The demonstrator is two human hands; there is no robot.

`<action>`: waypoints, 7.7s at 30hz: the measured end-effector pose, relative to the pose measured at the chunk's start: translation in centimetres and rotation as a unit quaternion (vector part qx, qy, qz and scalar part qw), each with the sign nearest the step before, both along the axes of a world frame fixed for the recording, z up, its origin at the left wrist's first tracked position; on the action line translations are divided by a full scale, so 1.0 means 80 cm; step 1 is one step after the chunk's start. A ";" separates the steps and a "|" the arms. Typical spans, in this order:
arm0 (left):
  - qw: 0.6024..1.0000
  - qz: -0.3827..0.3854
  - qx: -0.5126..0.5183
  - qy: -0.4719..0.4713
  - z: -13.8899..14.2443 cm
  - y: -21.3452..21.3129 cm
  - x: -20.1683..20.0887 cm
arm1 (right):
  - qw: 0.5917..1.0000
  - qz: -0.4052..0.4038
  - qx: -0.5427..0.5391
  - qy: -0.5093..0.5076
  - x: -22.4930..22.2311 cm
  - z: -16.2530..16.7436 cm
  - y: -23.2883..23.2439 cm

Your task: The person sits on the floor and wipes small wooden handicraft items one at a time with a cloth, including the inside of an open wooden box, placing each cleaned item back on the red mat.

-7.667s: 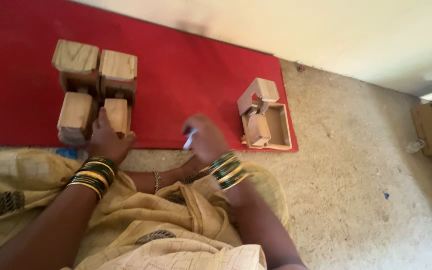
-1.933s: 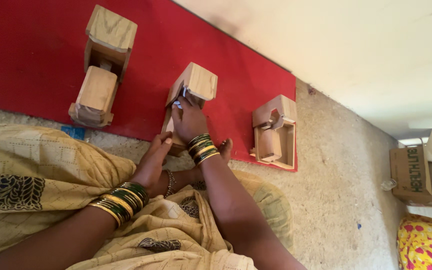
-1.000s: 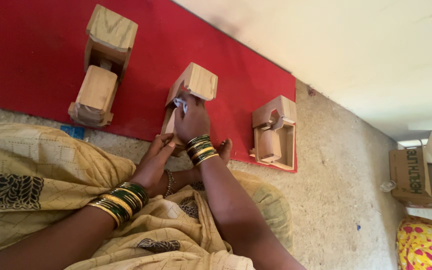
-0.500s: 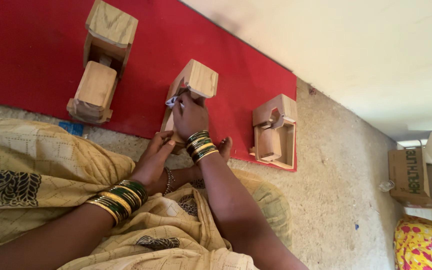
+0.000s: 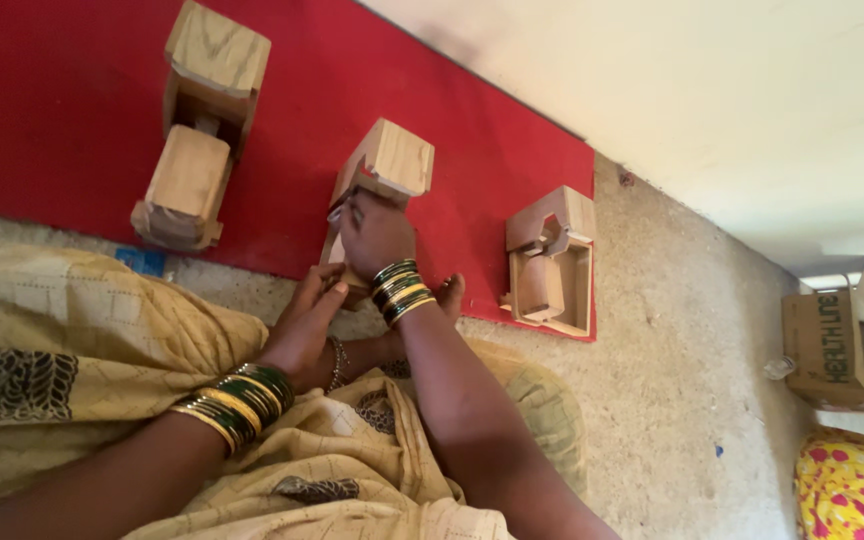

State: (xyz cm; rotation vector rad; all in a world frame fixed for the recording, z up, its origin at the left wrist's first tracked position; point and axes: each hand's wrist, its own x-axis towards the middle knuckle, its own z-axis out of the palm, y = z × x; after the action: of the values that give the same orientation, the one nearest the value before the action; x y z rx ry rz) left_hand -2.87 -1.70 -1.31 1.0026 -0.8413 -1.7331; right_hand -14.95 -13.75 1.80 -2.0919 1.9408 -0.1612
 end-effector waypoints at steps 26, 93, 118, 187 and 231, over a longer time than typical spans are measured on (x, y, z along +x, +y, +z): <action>1.000 0.003 0.010 0.002 0.008 0.000 0.000 | 0.991 0.036 -0.132 -0.012 0.002 -0.008 0.007; 0.995 -0.001 -0.021 -0.094 0.008 0.001 -0.003 | 0.965 -0.054 -0.012 -0.255 -0.056 -0.043 0.007; 0.997 0.042 -0.055 -0.038 -0.057 -0.024 -0.030 | 0.918 -0.193 0.286 -0.198 -0.137 -0.079 0.018; 0.993 0.088 -0.044 -0.065 0.005 -0.028 0.026 | 0.916 0.003 0.017 -0.401 -0.052 0.019 0.077; 0.953 0.085 -0.152 -0.247 -0.022 -0.036 0.008 | 0.975 0.069 -0.044 -0.206 -0.046 -0.010 0.089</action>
State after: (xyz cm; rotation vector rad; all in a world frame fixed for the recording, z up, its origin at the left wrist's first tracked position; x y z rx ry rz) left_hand -2.21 -4.55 -3.04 1.2731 -1.2532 -1.1712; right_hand -18.61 -6.63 1.03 -2.0387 1.5638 -0.6087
